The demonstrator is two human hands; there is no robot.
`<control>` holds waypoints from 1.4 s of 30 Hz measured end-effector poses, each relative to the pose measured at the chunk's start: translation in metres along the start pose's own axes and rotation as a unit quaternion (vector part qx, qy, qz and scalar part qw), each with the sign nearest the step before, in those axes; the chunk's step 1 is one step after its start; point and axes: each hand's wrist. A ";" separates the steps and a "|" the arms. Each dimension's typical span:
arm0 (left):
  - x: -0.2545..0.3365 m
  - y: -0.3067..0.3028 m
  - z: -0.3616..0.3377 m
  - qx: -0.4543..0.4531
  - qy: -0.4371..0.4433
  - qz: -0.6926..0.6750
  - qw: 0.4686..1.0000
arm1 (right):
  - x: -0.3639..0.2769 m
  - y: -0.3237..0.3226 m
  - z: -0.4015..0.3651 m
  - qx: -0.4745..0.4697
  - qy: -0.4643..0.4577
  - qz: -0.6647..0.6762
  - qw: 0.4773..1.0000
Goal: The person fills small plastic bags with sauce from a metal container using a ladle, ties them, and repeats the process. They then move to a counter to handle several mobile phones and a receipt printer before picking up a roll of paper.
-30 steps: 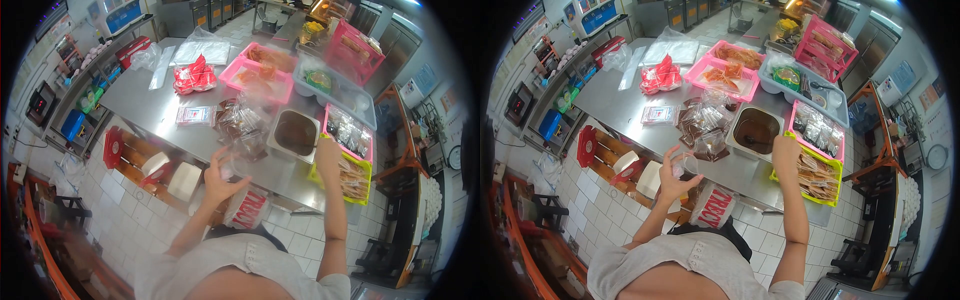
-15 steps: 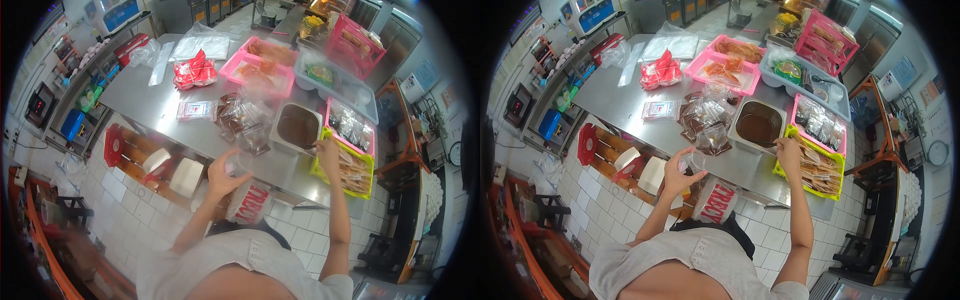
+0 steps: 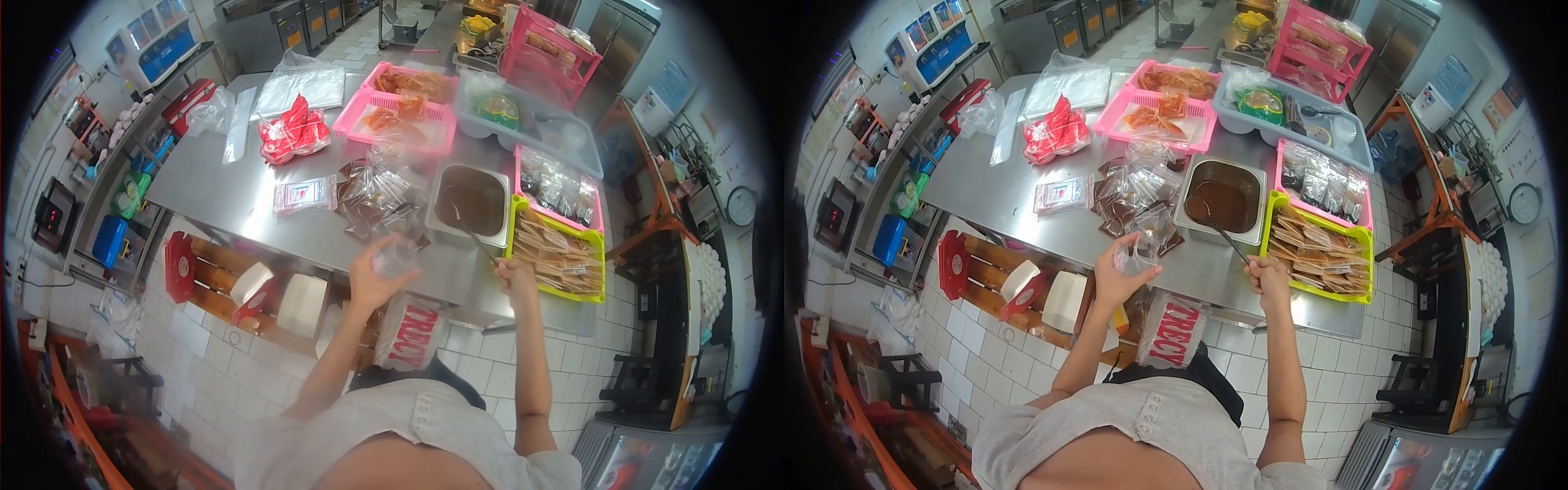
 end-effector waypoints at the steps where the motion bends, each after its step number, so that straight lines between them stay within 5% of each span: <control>1: -0.007 0.003 0.004 -0.007 -0.006 -0.024 1.000 | 0.002 0.001 0.000 0.000 -0.001 -0.001 1.000; 7: -0.017 0.028 0.040 -0.021 0.017 -0.075 0.997 | -0.025 -0.003 -0.006 -0.007 -0.039 0.014 0.999; 16: 0.027 0.071 0.094 -0.040 0.042 -0.112 0.992 | -0.114 -0.026 -0.042 0.042 -0.218 -0.031 0.975; 23: 0.063 0.084 0.102 -0.057 0.086 -0.151 0.983 | -0.126 -0.031 -0.064 0.099 -0.315 -0.058 0.942; 28: 0.070 0.089 0.099 -0.057 0.089 -0.164 0.981 | -0.130 -0.022 -0.081 0.240 -0.396 -0.182 0.868; 37: 0.065 0.095 0.098 -0.068 0.123 -0.193 0.971 | -0.119 -0.026 -0.087 0.352 -0.514 -0.331 0.709; 42: 0.064 0.096 0.096 -0.067 0.116 -0.187 0.973 | -0.116 -0.026 -0.087 0.356 -0.513 -0.333 0.706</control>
Point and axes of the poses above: each hand's wrist, its own z-axis towards the middle knuckle, its own y-axis out of the palm, x = y × z, and after that the axes turned 13 degrees about -z, right-handed
